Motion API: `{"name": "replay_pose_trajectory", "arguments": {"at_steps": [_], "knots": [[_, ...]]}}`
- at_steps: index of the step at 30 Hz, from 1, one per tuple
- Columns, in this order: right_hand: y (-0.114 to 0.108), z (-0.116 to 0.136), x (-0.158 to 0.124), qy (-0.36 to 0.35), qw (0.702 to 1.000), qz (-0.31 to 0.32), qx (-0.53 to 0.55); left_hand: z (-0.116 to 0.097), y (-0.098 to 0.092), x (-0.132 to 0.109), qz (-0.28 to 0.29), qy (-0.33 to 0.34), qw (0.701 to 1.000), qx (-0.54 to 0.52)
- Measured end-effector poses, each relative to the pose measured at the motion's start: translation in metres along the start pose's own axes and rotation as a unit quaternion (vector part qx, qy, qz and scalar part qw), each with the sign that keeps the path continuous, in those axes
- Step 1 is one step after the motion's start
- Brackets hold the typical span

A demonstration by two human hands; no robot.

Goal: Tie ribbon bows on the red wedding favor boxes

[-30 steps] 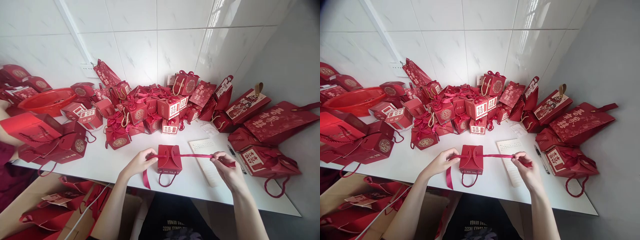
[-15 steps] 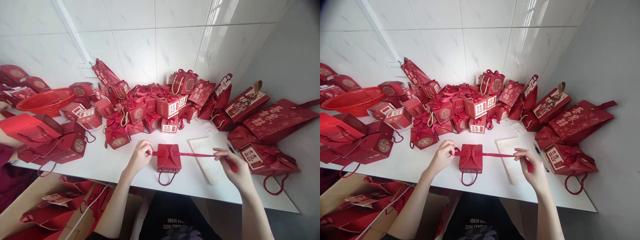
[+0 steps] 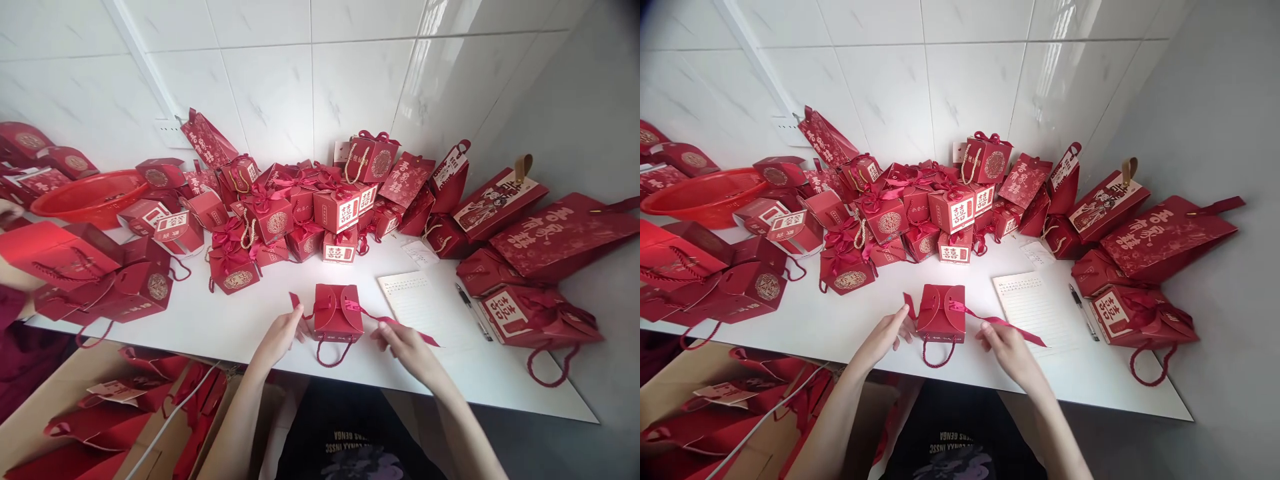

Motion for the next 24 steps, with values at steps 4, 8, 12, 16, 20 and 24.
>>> {"name": "replay_pose_trajectory", "arguments": {"at_steps": [4, 8, 12, 16, 20, 24], "knots": [[0.036, -0.023, 0.009, 0.097, 0.966, -0.018, 0.239, 0.007, 0.018, 0.008, 0.029, -0.061, 0.997, -0.045], [0.046, -0.029, 0.018, 0.129, 0.9, -0.045, 0.413, 0.002, 0.021, 0.014, 0.025, -0.062, 0.994, -0.088], [0.041, -0.03, 0.03, 0.122, 0.88, -0.068, 0.453, -0.004, 0.023, 0.018, 0.016, -0.044, 0.992, -0.121], [0.034, -0.032, 0.035, 0.101, 0.866, -0.092, 0.481, 0.002, 0.029, 0.019, 0.031, -0.056, 0.992, -0.111], [0.023, -0.033, 0.032, 0.077, 0.863, -0.116, 0.485, 0.0, 0.02, 0.017, -0.019, -0.026, 0.996, -0.084], [0.015, -0.03, 0.03, 0.058, 0.87, -0.126, 0.473, -0.023, -0.008, 0.008, -0.135, 0.084, 0.985, -0.07]]}}
Point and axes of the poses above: each hand's wrist, its own x-axis towards the middle knuckle, its own y-axis out of the palm, z = x × y, the point moved 9 cm from there along x, towards the middle knuckle, and after that the axes turned 9 degrees about x, right-handed, at the moved point
